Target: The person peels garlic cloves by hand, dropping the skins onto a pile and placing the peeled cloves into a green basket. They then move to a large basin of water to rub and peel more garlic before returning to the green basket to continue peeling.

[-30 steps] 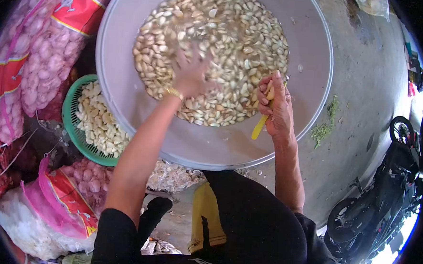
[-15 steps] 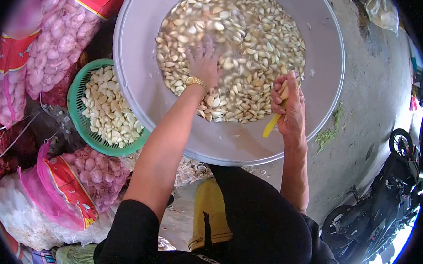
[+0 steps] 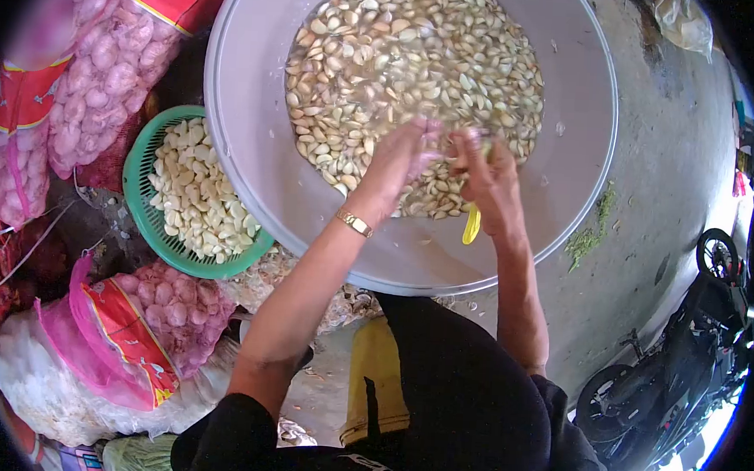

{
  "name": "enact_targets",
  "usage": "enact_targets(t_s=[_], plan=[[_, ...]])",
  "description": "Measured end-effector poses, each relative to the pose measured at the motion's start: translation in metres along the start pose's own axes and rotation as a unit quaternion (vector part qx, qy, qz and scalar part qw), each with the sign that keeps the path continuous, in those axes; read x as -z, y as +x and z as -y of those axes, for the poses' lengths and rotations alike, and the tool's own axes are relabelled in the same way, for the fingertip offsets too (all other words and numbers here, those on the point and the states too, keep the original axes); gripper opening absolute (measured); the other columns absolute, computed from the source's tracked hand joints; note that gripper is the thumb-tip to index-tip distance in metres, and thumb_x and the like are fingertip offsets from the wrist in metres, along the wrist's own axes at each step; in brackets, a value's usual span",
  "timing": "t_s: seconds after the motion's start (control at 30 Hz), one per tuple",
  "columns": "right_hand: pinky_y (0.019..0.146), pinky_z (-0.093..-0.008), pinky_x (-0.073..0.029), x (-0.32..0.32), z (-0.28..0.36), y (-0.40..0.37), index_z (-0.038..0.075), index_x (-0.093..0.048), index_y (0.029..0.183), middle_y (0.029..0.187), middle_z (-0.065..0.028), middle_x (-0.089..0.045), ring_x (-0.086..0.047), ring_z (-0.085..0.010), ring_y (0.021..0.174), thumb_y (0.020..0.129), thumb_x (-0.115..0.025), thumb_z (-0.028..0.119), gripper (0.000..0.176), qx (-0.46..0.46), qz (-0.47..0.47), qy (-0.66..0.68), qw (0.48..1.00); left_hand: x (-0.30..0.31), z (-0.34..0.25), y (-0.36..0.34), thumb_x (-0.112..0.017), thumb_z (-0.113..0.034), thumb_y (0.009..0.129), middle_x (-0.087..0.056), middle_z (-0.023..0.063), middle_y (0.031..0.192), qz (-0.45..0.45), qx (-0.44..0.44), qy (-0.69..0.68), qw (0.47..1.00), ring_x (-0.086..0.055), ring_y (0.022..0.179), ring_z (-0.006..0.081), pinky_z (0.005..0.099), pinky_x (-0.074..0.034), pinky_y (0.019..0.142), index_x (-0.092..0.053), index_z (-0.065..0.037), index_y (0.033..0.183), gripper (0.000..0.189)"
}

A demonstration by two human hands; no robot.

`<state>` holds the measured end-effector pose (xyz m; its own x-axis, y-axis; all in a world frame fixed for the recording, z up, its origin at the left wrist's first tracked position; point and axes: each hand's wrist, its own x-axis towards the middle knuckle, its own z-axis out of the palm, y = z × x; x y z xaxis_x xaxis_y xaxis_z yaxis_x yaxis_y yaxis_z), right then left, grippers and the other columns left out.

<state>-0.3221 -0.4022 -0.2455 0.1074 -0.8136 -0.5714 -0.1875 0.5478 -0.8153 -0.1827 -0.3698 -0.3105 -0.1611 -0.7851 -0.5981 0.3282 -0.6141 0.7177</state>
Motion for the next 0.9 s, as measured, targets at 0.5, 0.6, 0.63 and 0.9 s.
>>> enact_targets(t_s=[0.5, 0.6, 0.63, 0.9], plan=[[0.057, -0.0351, -0.051, -0.004, -0.027, 0.085, 0.003, -0.064, 0.109, 0.083, -0.0103, -0.065, -0.063, -0.0189, 0.066, 0.083, -0.069, 0.018, 0.030, 0.155, -0.019, -0.306, 0.939, 0.020, 0.037, -0.003, -0.065, -0.030, 0.091, -0.062, 0.0046, 0.085, -0.118, 0.027, -0.533, 0.838, -0.061, 0.082, 0.0195, 0.0367, -0.054, 0.079, -0.063, -0.008, 0.094, 0.022], [0.070, -0.0429, -0.051, -0.006, -0.047, 0.115, 0.006, -0.065, 0.107, 0.094, -0.0151, -0.064, -0.065, -0.0313, 0.082, 0.079, -0.071, 0.020, 0.032, 0.286, -0.070, -0.528, 0.797, 0.017, 0.032, -0.001, -0.065, -0.030, 0.091, -0.061, 0.0054, 0.085, -0.136, 0.033, -0.507, 0.850, -0.061, 0.081, 0.0196, 0.0347, -0.055, 0.078, -0.061, -0.008, 0.091, 0.022], [0.075, -0.0453, -0.050, -0.012, -0.048, 0.116, 0.006, -0.065, 0.105, 0.099, -0.0167, -0.062, -0.063, -0.0353, 0.087, 0.077, -0.072, 0.022, 0.033, 0.279, -0.073, -0.520, 0.804, 0.016, 0.030, -0.001, -0.064, -0.029, 0.091, -0.061, 0.0056, 0.086, -0.153, 0.034, -0.504, 0.849, -0.061, 0.081, 0.0198, 0.0344, -0.055, 0.077, -0.061, -0.008, 0.091, 0.021], [0.074, -0.0476, -0.051, -0.008, -0.062, 0.124, 0.004, -0.063, 0.106, 0.109, -0.0195, -0.058, -0.063, -0.0372, 0.089, 0.079, -0.070, 0.024, 0.034, 0.246, -0.032, -0.568, 0.785, 0.019, 0.032, 0.007, -0.061, -0.027, 0.094, -0.062, 0.0071, 0.090, -0.153, 0.012, -0.512, 0.845, -0.061, 0.084, 0.0203, 0.0363, -0.055, 0.080, -0.062, -0.006, 0.100, 0.021]])
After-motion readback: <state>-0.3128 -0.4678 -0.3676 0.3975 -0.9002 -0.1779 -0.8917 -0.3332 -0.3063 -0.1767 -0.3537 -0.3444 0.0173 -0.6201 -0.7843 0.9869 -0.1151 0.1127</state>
